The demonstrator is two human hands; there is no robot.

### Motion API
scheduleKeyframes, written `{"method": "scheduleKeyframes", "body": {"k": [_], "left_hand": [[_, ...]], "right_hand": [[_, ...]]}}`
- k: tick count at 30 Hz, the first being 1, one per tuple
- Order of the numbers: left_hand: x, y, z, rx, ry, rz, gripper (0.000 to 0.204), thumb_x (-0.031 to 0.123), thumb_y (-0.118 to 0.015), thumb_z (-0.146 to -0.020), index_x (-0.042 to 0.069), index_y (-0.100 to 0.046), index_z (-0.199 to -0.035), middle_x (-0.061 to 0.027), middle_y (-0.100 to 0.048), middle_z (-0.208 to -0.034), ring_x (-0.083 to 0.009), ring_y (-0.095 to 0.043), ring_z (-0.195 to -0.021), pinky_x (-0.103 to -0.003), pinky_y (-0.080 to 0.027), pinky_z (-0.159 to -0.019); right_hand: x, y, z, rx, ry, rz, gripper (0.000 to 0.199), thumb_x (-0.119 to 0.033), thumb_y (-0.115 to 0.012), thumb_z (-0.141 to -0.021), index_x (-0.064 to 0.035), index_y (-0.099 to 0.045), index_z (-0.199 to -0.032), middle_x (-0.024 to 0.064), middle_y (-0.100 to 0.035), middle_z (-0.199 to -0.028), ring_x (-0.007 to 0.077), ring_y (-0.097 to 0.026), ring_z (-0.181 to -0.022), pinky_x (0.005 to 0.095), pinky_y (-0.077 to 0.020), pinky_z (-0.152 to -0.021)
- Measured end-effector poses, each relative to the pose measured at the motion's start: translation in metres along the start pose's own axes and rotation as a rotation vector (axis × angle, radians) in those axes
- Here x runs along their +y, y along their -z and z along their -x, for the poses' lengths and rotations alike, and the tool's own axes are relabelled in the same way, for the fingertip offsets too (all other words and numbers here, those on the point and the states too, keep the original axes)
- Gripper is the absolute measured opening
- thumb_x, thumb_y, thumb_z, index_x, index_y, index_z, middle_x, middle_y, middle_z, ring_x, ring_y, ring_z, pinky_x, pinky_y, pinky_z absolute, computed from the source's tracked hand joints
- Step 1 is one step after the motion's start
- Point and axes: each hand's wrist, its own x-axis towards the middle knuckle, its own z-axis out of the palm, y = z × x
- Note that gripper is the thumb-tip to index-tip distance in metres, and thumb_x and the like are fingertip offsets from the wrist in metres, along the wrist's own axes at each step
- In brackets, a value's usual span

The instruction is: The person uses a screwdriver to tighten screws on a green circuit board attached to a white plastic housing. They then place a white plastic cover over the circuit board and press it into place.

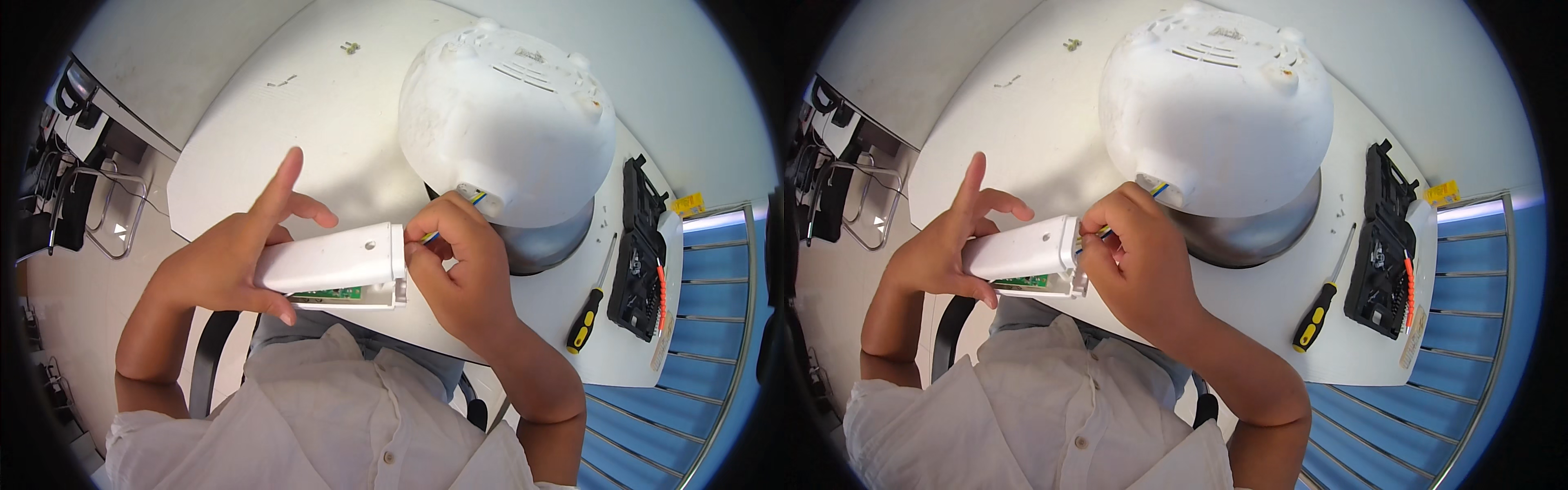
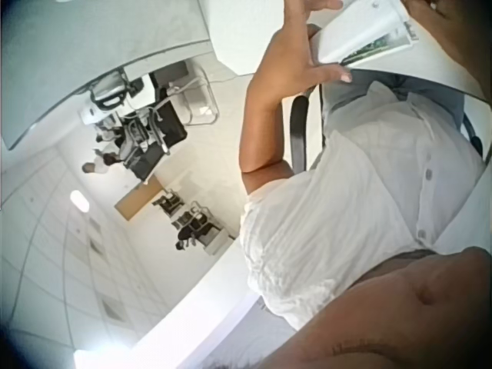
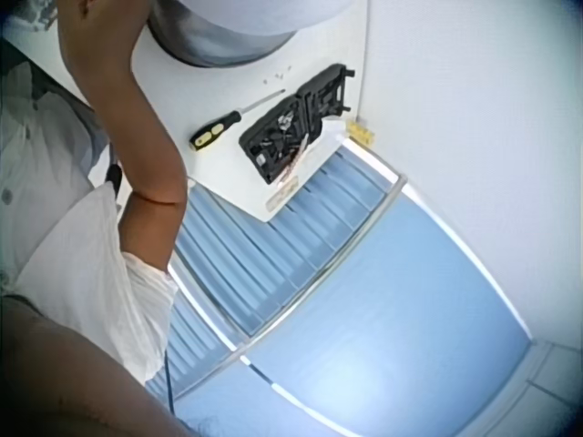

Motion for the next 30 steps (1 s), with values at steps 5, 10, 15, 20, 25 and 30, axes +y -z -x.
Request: {"method": "scheduleKeyframes", "body": {"k": [5,10,15,20,25,30], "left_hand": [[0.001,0.003,0.001,0.063,0.069,0.153,0.143,0.036,-0.087,-0.047,0.018,0.024,-0.136,-0.0197,-0.048,-0.113,-0.0209,-0.060,-0.074,-0.028,-0.051,-0.062],[0.000,0.003,0.001,0.073,0.065,0.175,0.145,0.036,-0.087,-0.046,0.018,0.024,-0.136,-0.0194,-0.048,-0.113,-0.0206,-0.061,-0.072,-0.028,-0.051,-0.060],[-0.002,0.002,0.002,0.069,0.070,0.243,0.145,0.036,-0.087,-0.046,0.019,0.025,-0.136,-0.0196,-0.048,-0.112,-0.0210,-0.061,-0.073,-0.028,-0.051,-0.060],[-0.004,0.000,0.001,0.102,0.128,0.338,0.146,0.036,-0.088,-0.045,0.019,0.025,-0.136,-0.0195,-0.047,-0.113,-0.0212,-0.061,-0.073,-0.027,-0.050,-0.060],[0.000,-0.003,0.001,0.152,0.211,0.377,0.143,0.037,-0.087,-0.045,0.020,0.020,-0.138,-0.0190,-0.051,-0.110,-0.0234,-0.058,-0.087,-0.031,-0.051,-0.070],[0.002,-0.003,-0.001,0.153,0.262,0.424,0.145,0.034,-0.088,-0.043,0.020,0.021,-0.138,-0.0192,-0.051,-0.110,-0.0227,-0.060,-0.083,-0.031,-0.051,-0.069]], "right_hand": [[-0.006,0.002,0.000,-0.014,0.023,-0.006,0.007,0.002,-0.054,-0.073,-0.0027,-0.052,-0.078,0.0066,-0.049,-0.077,0.0157,-0.051,-0.060,0.0261,-0.0395,-0.053],[-0.004,0.000,0.000,0.012,0.080,-0.007,0.008,0.000,-0.054,-0.075,-0.0027,-0.052,-0.082,0.0070,-0.050,-0.078,0.0166,-0.053,-0.064,0.0263,-0.0409,-0.054],[-0.002,-0.002,0.002,0.013,0.156,-0.063,0.009,0.000,-0.053,-0.077,-0.0027,-0.051,-0.085,0.0076,-0.049,-0.079,0.0182,-0.050,-0.067,0.0279,-0.0408,-0.058],[0.000,-0.005,0.002,0.086,0.270,-0.067,0.009,0.001,-0.051,-0.078,-0.0036,-0.050,-0.086,0.0081,-0.047,-0.082,0.0201,-0.046,-0.068,0.0295,-0.0393,-0.060],[0.004,-0.001,0.002,0.006,0.272,-0.058,0.009,0.001,-0.054,-0.079,-0.0020,-0.052,-0.087,0.0084,-0.050,-0.083,0.0173,-0.046,-0.073,0.0265,-0.0401,-0.064],[0.005,-0.001,0.002,0.012,0.267,-0.069,0.010,0.004,-0.053,-0.078,-0.0020,-0.052,-0.087,0.0093,-0.049,-0.082,0.0202,-0.047,-0.072,0.0290,-0.0402,-0.065]]}}
